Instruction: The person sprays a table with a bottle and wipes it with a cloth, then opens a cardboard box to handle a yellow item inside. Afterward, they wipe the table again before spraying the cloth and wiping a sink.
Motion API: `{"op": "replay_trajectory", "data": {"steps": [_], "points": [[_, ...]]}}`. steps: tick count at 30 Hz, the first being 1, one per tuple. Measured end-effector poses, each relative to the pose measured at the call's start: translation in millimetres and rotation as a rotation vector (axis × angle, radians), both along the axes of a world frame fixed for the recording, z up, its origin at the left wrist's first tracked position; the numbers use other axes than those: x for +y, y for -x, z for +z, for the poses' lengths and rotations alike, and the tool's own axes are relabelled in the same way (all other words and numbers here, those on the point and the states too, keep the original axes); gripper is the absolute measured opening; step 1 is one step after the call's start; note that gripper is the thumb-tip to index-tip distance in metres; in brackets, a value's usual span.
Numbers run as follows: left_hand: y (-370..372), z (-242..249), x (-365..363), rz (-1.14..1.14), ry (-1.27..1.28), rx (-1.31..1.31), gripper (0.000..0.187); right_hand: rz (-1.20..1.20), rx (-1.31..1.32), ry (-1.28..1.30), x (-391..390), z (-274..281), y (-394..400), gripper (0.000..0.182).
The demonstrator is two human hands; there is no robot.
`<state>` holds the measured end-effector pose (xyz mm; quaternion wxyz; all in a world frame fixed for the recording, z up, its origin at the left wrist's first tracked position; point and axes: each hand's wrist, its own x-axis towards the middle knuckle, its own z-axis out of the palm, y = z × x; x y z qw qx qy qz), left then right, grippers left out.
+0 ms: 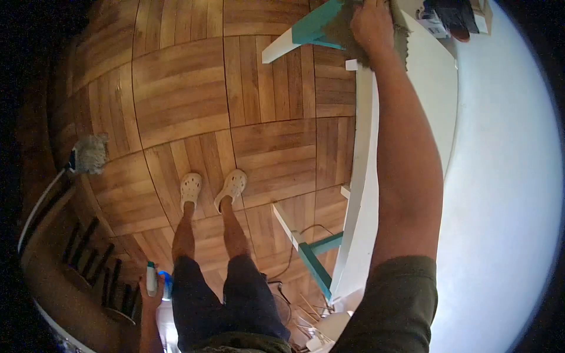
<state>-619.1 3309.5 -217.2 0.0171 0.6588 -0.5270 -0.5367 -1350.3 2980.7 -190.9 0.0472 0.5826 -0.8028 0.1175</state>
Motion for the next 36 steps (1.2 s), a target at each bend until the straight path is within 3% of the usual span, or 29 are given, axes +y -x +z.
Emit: {"op": "replay_trajectory", "data": {"steps": [2,3,6,7,9,11,15,17,20,22,25,28,32,36], "points": [[34.0,10.9,-23.9,0.001,-0.052,0.06,0.028,0.027,0.124,-0.05,9.4,-18.4,33.6,0.065],[36.0,14.5,-26.8,-0.162,0.064,-0.05,0.027,-0.04,0.158,-0.033,19.2,-17.9,23.3,0.062],[24.1,2.2,-23.1,-0.085,0.053,0.045,0.028,-0.166,0.276,-0.078,12.6,-13.2,5.2,0.06],[45.1,26.2,-42.0,-0.159,0.101,0.046,0.028,-0.193,0.292,-0.05,12.2,-11.0,3.7,0.058],[34.0,16.3,-40.0,-0.147,0.196,0.067,0.027,-0.237,0.317,-0.027,2.0,-12.5,3.9,0.056],[19.3,11.9,-27.3,-0.042,0.162,0.032,0.025,-0.088,0.257,0.04,11.8,-15.3,7.9,0.055],[22.0,13.7,-33.0,-0.145,0.183,0.02,0.026,0.066,0.18,0.183,20.7,-9.7,14.9,0.051],[29.5,15.3,-31.9,-0.174,0.326,0.072,0.03,0.027,0.148,0.155,19.0,-0.7,12.8,0.052],[14.3,1.6,-26.2,-0.056,0.021,0.015,0.036,-0.078,0.11,0.146,16.8,-0.7,24.3,0.053],[37.2,16.1,-31.7,0.005,0.086,-0.001,0.031,-0.245,0.091,0.172,16.0,-3.4,29.8,0.054],[63.7,35.7,-40.9,0.048,0.1,-0.03,0.029,-0.278,0.097,0.14,14.7,-3.4,30.0,0.059],[68.9,30.8,-43.1,0.015,0.038,-0.043,0.029,-0.107,0.069,0.086,22.7,-1.7,31.6,0.064],[67.3,10.7,-22.4,0.007,0.135,0.006,0.029,-0.255,-0.037,0.028,-16.5,15.3,22.9,0.069],[72.9,10.0,-20.6,-0.015,0.157,0.025,0.03,-0.214,-0.103,0.0,-23.9,8.6,32.1,0.07]]}}
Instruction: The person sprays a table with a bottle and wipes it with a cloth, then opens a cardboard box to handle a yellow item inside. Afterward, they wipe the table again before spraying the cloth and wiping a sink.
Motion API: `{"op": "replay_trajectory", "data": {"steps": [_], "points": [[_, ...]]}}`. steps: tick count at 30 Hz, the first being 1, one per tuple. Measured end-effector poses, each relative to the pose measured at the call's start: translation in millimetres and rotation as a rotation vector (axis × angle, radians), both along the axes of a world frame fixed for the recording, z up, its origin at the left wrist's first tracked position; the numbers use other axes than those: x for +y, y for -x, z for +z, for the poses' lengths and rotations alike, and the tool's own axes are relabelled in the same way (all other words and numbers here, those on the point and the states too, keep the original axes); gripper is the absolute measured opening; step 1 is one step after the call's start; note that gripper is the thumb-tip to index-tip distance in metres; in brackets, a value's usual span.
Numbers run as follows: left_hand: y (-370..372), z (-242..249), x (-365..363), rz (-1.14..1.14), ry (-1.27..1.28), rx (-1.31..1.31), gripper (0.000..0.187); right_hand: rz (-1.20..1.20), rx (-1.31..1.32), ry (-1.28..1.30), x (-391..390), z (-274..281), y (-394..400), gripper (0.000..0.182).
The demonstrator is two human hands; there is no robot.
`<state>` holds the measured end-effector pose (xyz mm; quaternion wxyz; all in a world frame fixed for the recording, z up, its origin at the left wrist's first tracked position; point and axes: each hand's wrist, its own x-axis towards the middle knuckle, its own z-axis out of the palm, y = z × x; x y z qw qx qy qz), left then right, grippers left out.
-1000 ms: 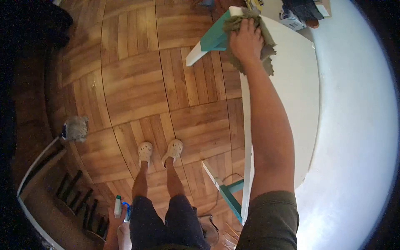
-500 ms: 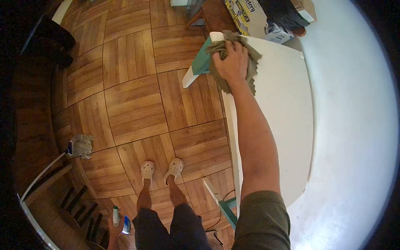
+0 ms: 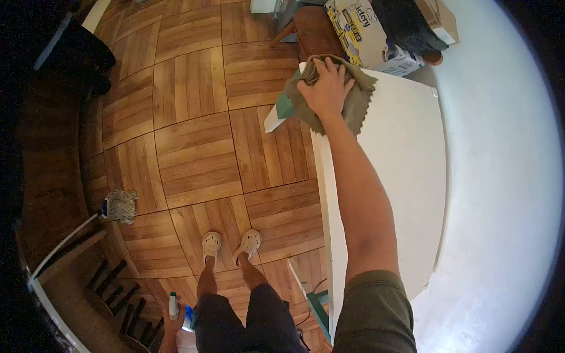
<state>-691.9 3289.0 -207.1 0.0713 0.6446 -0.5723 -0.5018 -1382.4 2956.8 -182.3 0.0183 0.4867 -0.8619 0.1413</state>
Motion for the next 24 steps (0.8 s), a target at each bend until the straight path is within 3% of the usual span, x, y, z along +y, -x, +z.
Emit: {"op": "replay_trajectory", "data": {"steps": [2,8,11,14,17,18,20,22,23,24], "points": [[20.6,14.9,-14.9,0.052,-0.053,0.042,0.031,0.019,0.013,0.089,8.6,-13.0,-0.8,0.07],[-0.6,18.1,-21.6,0.094,-0.183,0.012,0.031,-0.055,0.15,-0.082,9.1,-4.7,-22.6,0.066],[8.2,35.0,-35.4,0.012,-0.017,0.012,0.032,0.03,0.296,-0.117,43.0,-13.4,-41.2,0.067],[-39.1,8.7,-25.9,-0.043,-0.057,0.01,0.033,0.048,0.208,-0.211,140.3,8.2,-79.5,0.07],[-34.4,32.8,-52.3,-0.09,-0.151,-0.043,0.035,-0.035,0.063,-0.362,277.2,34.5,-135.9,0.072],[-45.4,29.5,-60.8,-0.132,-0.079,-0.02,0.035,-0.203,0.044,-0.44,384.2,31.2,-175.8,0.072],[-54.7,16.2,-60.1,-0.221,0.04,0.02,0.035,-0.389,0.153,-0.385,476.8,17.3,-206.8,0.071],[-49.9,6.3,-69.1,-0.315,0.058,0.055,0.031,-0.549,0.036,-0.367,521.9,-9.7,-198.9,0.07],[-48.8,3.6,-73.7,-0.391,0.045,0.088,0.029,-0.767,0.139,-0.454,504.6,-26.6,-200.2,0.069],[-50.8,-3.4,-78.4,-0.461,0.015,0.054,0.029,-0.818,0.117,-0.449,481.1,-15.4,-198.1,0.071]]}}
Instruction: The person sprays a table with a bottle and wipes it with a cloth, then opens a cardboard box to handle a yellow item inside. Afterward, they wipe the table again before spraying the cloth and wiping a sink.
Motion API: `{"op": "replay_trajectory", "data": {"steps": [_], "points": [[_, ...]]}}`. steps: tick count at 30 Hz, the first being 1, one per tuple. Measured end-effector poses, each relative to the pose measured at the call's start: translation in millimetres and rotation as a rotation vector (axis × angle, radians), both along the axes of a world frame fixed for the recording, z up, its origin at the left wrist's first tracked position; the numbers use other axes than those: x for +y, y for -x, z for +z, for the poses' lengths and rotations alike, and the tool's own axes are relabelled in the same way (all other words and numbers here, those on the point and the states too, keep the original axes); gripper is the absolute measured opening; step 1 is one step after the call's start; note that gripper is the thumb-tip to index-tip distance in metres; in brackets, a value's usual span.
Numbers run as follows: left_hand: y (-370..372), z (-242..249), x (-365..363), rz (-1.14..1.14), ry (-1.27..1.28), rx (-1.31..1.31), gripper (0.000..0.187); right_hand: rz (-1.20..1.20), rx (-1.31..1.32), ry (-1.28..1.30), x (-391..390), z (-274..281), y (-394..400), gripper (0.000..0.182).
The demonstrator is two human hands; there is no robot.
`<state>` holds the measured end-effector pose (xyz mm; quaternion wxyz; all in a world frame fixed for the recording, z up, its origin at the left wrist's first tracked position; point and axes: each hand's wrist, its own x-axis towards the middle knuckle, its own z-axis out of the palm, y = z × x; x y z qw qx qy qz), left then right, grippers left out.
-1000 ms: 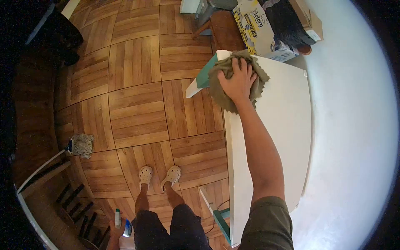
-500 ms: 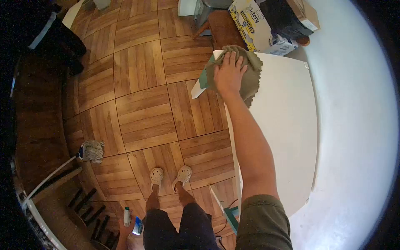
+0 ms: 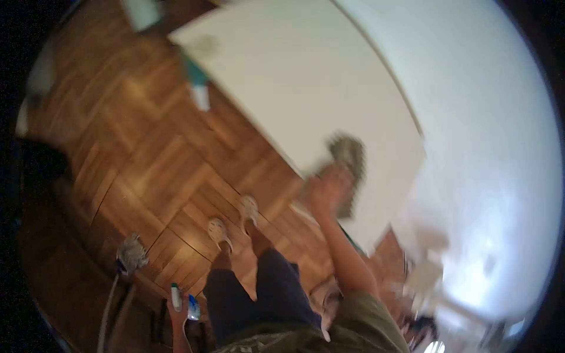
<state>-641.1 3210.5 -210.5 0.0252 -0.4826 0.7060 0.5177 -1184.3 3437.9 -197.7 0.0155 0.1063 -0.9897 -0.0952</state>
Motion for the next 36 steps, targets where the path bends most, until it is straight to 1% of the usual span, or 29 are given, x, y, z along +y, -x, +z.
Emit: {"op": "replay_trajectory", "data": {"steps": [1,2,3,4,6,8,9,10,12,15,18,19,21,22,25,26,27,28,29,30,31,32,34,35,36], "points": [[-6.8,-6.6,-8.8,-0.074,-0.012,-0.045,0.03,0.09,-0.005,0.137,-4.9,-5.9,1.6,0.073],[-0.9,-0.3,-13.5,-0.047,-0.1,-0.047,0.036,0.125,-0.162,0.134,-27.6,30.1,-1.1,0.073],[5.5,7.2,-18.1,-0.018,-0.185,-0.053,0.043,0.265,-0.045,0.136,-6.4,16.3,-12.6,0.07],[19.6,8.0,-17.5,-0.076,-0.161,-0.079,0.042,0.312,-0.022,0.221,20.4,4.3,-18.6,0.066],[31.3,22.3,-16.8,-0.137,-0.095,-0.132,0.04,0.134,-0.101,0.258,78.4,17.0,-41.2,0.067],[44.5,29.7,-17.8,-0.188,-0.035,-0.162,0.036,-0.154,-0.16,0.168,146.6,24.7,-69.2,0.067],[56.2,29.2,-13.4,-0.206,-0.009,-0.174,0.034,-0.261,-0.129,0.174,185.8,21.6,-82.1,0.066],[58.9,16.2,-38.2,-0.244,-0.07,-0.167,0.035,-0.357,-0.09,0.167,190.6,11.4,-98.0,0.064],[85.9,19.8,-44.5,-0.345,-0.151,-0.178,0.039,-0.487,-0.008,-0.082,252.2,3.6,-90.8,0.065],[100.6,7.1,-38.1,-0.421,-0.063,-0.139,0.041,-0.592,0.03,0.457,311.0,5.0,-68.3,0.067],[116.9,6.3,-25.4,-0.437,-0.179,0.043,0.045,-1.003,-0.321,0.41,297.3,39.2,-51.2,0.07],[104.1,-9.3,-26.6,-0.371,-0.125,-0.028,0.043,-0.894,-0.16,0.385,307.3,20.0,-63.6,0.07],[121.7,-1.0,-9.9,-0.363,-0.081,-0.134,0.039,-0.869,-0.095,0.534,305.2,22.0,-74.7,0.067],[136.9,5.1,4.9,-0.357,-0.054,-0.188,0.037,-0.856,-0.064,0.611,308.8,18.5,-65.3,0.066],[219.6,64.2,73.2,-0.491,-0.045,-0.171,0.03,-0.798,-0.023,0.842,340.6,-3.4,-10.9,0.061],[230.5,65.4,101.2,-0.415,-0.094,-0.095,0.022,-0.842,-0.104,0.953,345.8,23.2,32.3,0.057],[234.9,64.4,125.4,-0.344,-0.141,-0.019,0.016,-0.814,-0.079,1.023,357.7,31.8,72.8,0.057],[238.8,58.4,145.0,-0.27,-0.186,0.062,0.013,-0.779,-0.087,1.02,373.2,24.1,114.0,0.06],[225.6,31.0,142.6,-0.029,-0.41,0.007,0.028,-0.621,0.152,0.98,386.3,6.0,148.3,0.064],[240.3,27.8,159.3,-0.223,-0.252,-0.048,0.021,-0.591,0.094,0.982,396.1,6.2,174.9,0.067],[253.4,34.1,173.4,-0.425,-0.093,-0.125,0.018,-0.59,0.017,1.015,399.3,17.7,189.4,0.068],[261.3,46.2,184.9,-0.624,0.059,-0.215,0.022,-0.522,0.164,0.935,396.3,4.9,187.6,0.07],[277.2,59.8,216.3,-0.667,0.056,-0.398,0.016,-0.394,0.05,0.978,402.5,15.0,158.4,0.069],[288.1,62.1,233.5,-0.688,0.044,-0.476,0.013,-0.307,-0.014,0.929,404.7,18.0,138.1,0.069],[299.8,68.1,251.6,-0.609,-0.046,-0.496,0.014,-0.252,-0.133,1.015,407.5,21.3,115.2,0.067]]}}
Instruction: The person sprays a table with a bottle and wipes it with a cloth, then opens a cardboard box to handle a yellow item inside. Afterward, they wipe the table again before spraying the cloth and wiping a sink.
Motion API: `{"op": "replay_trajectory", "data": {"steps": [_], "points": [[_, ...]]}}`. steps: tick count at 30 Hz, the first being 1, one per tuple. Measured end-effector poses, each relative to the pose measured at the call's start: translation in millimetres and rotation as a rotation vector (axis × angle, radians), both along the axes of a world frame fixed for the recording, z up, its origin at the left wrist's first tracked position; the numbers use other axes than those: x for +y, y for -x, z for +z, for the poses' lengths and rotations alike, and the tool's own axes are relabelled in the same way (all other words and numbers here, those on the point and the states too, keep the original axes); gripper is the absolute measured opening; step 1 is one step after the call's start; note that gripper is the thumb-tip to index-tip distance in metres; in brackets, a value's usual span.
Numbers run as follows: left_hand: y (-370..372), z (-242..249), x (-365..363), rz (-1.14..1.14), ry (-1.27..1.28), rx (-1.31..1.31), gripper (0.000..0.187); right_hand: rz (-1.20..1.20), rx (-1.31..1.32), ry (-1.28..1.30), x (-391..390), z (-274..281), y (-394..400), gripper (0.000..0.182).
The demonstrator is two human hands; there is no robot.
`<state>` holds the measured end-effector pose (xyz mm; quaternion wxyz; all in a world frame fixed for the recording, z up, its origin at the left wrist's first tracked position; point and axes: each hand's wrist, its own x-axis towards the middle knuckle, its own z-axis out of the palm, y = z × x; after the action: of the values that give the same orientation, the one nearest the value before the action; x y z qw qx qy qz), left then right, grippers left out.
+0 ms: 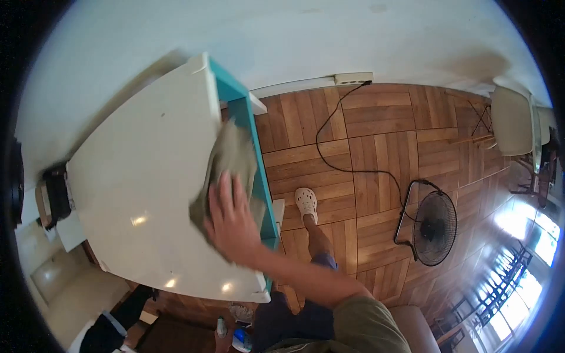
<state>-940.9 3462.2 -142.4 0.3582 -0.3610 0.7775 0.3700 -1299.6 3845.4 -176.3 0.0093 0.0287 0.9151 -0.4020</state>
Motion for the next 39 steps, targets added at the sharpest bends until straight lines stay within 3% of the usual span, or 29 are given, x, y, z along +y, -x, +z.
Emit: {"op": "replay_trajectory", "data": {"steps": [2,3,5,9,11,13,15,17,20,22,26,30,33,36,39], "points": [[22.0,10.1,33.4,0.209,-0.111,-0.069,0.016,0.072,0.035,0.079,-5.1,-6.2,-46.2,0.072],[7.1,-10.1,16.0,0.501,-0.363,-0.206,0.055,0.085,0.047,0.166,-3.8,-9.8,-53.4,0.075],[30.5,7.9,42.5,0.42,-0.35,-0.173,0.038,0.091,0.108,0.222,8.2,-12.7,-26.0,0.078],[63.0,31.0,74.4,0.299,-0.203,-0.089,0.034,0.017,0.323,0.418,54.4,-19.6,109.1,0.091],[68.6,35.4,80.1,0.276,-0.093,-0.031,0.033,-0.083,0.472,0.514,72.0,-33.7,181.1,0.087],[66.0,40.4,76.9,0.274,-0.017,0.02,0.031,-0.136,0.425,0.66,81.4,-63.3,229.7,0.08],[64.5,43.1,70.9,0.272,0.015,0.056,0.029,-0.276,0.202,0.844,83.5,-100.7,247.9,0.071],[58.7,39.6,60.7,0.248,0.025,0.027,0.029,-0.396,0.112,0.733,58.8,-188.3,263.0,0.065],[54.5,48.2,63.9,0.333,0.017,-0.021,0.029,-0.457,0.243,0.048,90.3,-189.4,252.9,0.024],[60.4,47.3,69.4,0.329,0.027,-0.025,0.028,-0.46,0.243,-0.107,103.8,-161.6,244.1,0.019],[49.4,43.1,74.7,0.274,0.046,-0.026,0.029,-0.328,0.063,0.101,111.1,-72.4,206.7,0.011],[27.9,24.5,66.4,0.302,-0.047,0.046,0.031,-0.313,0.247,0.381,99.5,-34.2,171.0,0.006],[14.8,13.8,64.8,0.438,-0.127,0.016,0.031,-0.366,0.237,0.484,111.7,-37.2,102.7,0.02],[-28.0,-4.1,41.0,0.369,0.01,0.082,0.027,-0.404,-0.023,0.471,127.1,-63.9,14.9,0.036],[-65.7,-10.4,23.3,0.525,0.007,-0.024,0.028,-0.144,-0.327,0.407,110.2,-98.6,-52.7,0.051]]}}
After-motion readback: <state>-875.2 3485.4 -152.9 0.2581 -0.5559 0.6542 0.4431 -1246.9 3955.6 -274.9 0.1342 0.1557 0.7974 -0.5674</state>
